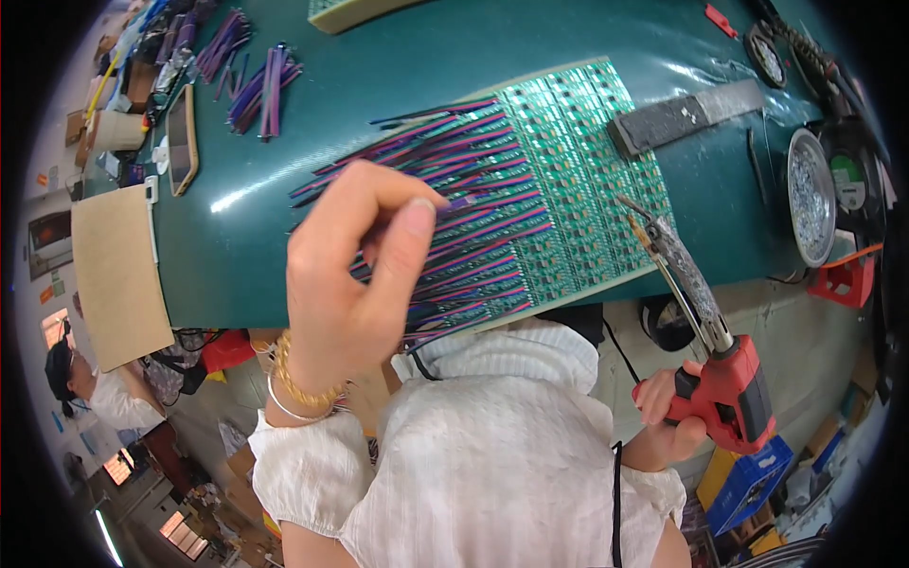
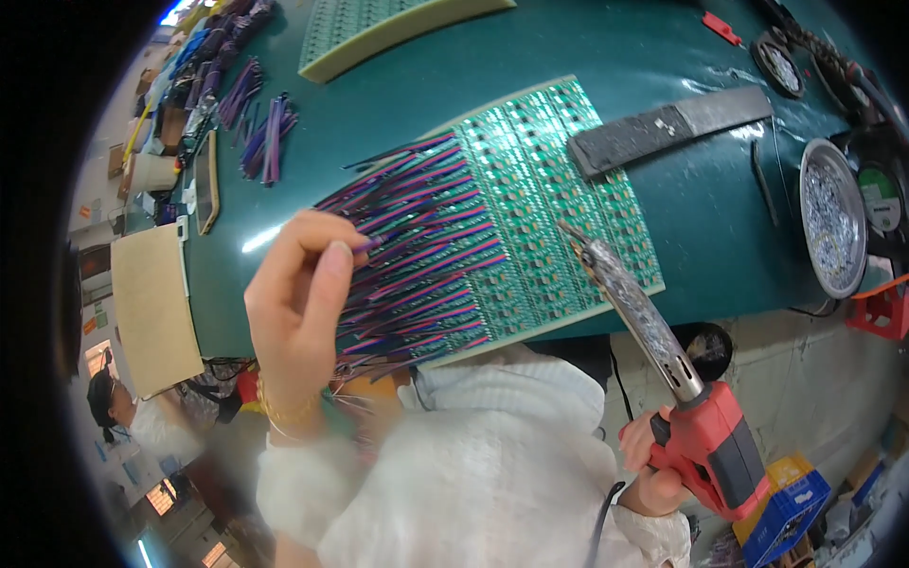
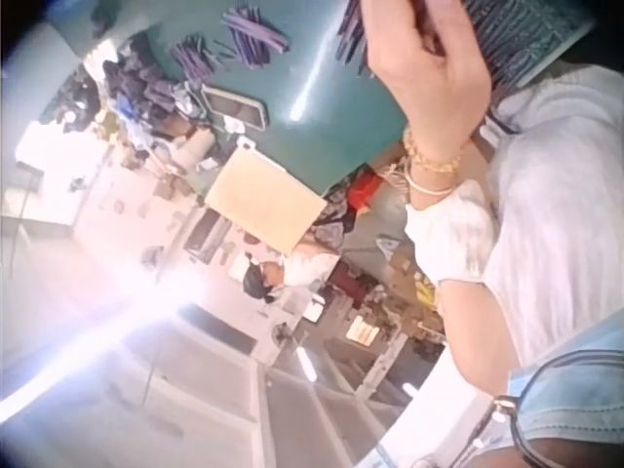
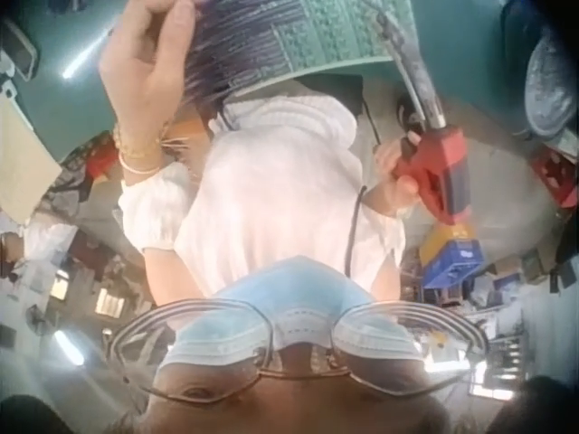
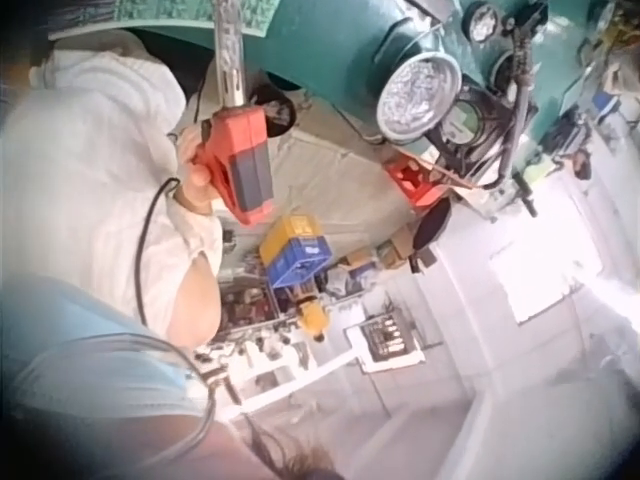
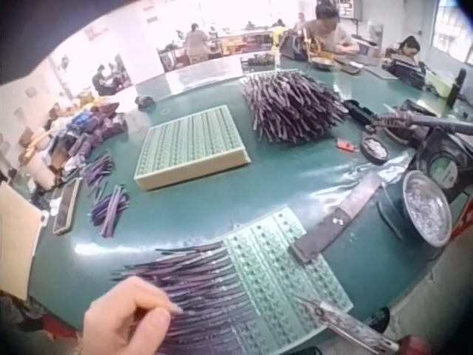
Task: The person solders ribbon cables to a circuit board panel by positioning each cable end onto the board by hand and applying a soldering iron.
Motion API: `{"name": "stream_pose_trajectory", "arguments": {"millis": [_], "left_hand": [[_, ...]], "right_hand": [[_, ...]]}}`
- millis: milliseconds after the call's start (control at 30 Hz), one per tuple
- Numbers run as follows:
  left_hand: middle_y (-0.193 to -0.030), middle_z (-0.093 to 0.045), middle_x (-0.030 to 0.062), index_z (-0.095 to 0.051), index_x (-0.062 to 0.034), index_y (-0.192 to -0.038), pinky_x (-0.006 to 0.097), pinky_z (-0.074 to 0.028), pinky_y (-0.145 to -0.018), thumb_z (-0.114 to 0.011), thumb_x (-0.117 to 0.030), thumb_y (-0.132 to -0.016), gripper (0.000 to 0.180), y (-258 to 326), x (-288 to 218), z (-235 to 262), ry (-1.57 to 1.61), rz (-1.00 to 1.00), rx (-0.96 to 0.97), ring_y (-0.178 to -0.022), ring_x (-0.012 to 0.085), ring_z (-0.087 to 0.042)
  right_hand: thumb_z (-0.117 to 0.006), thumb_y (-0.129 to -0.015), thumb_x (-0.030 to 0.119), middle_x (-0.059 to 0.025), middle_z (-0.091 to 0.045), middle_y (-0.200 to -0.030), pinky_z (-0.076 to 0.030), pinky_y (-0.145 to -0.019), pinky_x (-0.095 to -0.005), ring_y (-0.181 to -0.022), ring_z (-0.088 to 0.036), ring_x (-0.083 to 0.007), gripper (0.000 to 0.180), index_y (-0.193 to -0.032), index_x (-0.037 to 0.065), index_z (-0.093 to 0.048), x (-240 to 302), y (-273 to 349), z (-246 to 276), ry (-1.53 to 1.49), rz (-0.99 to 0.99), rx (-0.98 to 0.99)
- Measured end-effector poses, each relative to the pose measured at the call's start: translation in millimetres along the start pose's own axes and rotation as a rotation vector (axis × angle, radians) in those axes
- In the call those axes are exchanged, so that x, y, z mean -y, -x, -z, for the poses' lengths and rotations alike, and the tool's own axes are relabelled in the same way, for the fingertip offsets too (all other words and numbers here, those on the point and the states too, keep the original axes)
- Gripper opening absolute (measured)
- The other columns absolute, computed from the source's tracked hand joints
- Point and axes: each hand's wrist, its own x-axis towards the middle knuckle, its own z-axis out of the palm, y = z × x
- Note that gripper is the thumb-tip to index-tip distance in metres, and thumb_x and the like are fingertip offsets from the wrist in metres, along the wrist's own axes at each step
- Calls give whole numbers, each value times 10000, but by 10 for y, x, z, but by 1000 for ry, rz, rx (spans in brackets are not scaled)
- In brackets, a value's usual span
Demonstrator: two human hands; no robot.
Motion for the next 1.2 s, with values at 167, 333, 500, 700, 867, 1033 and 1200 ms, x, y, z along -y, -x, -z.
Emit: {"name": "stream_pose_trajectory", "arguments": {"millis": [167,333,500,700,867,1033,1200], "left_hand": [[-796,-611,95,-654,-13,-878,293,-416,-591,-714,2,-792,105,184,-166,-342,-10,36,80,-688,235,-577],[-774,-582,44,-611,-82,-816,352,-335,-671,-709,-22,-772,124,183,-151,-616,-244,-47,129,-678,224,-537],[-765,-559,28,-589,-73,-802,326,-351,-659,-698,-27,-790,119,194,-136,-743,-354,-19,70,-660,198,-508],[-755,-572,16,-579,-69,-769,293,-376,-625,-701,-11,-783,135,138,-155,-792,-421,30,58,-661,171,-504],[-746,-567,13,-573,-70,-751,305,-374,-623,-706,-1,-755,150,139,-138,-780,-466,23,61,-650,168,-501],[-725,-557,8,-569,-73,-741,309,-368,-626,-708,0,-746,156,99,-130,-781,-429,8,58,-630,164,-503],[-717,-555,4,-562,-74,-736,309,-364,-625,-707,2,-740,164,94,-121,-778,-422,-13,57,-620,160,-503]], "right_hand": [[-591,-895,602,-7,-497,-529,-395,-428,-282,-402,-459,-130,788,-1283,-64,-428,61,6,-19,13,-8,-28],[-609,-876,611,-4,-500,-527,-388,-407,-277,-388,-461,-129,798,-1274,-58,-431,39,11,20,0,22,-45],[-612,-873,611,-1,-513,-539,-395,-416,-265,-396,-471,-126,801,-1285,-53,-433,5,43,143,-59,43,19],[-622,-861,625,-12,-548,-569,-412,-454,-259,-440,-510,-132,829,-1322,-36,-431,-5,92,265,-102,62,145],[-641,-830,656,-10,-558,-568,-418,-465,-286,-435,-513,-139,861,-1326,-24,-457,-55,191,396,19,-1,267],[-619,-784,734,0,-549,-559,-411,-453,-283,-435,-506,-127,903,-1274,-15,-497,128,227,250,106,-222,219],[-859,-585,591,-83,-636,-682,-469,-523,-262,-565,-599,-137,688,-764,13,-533,211,196,26,-127,-409,-181]]}}
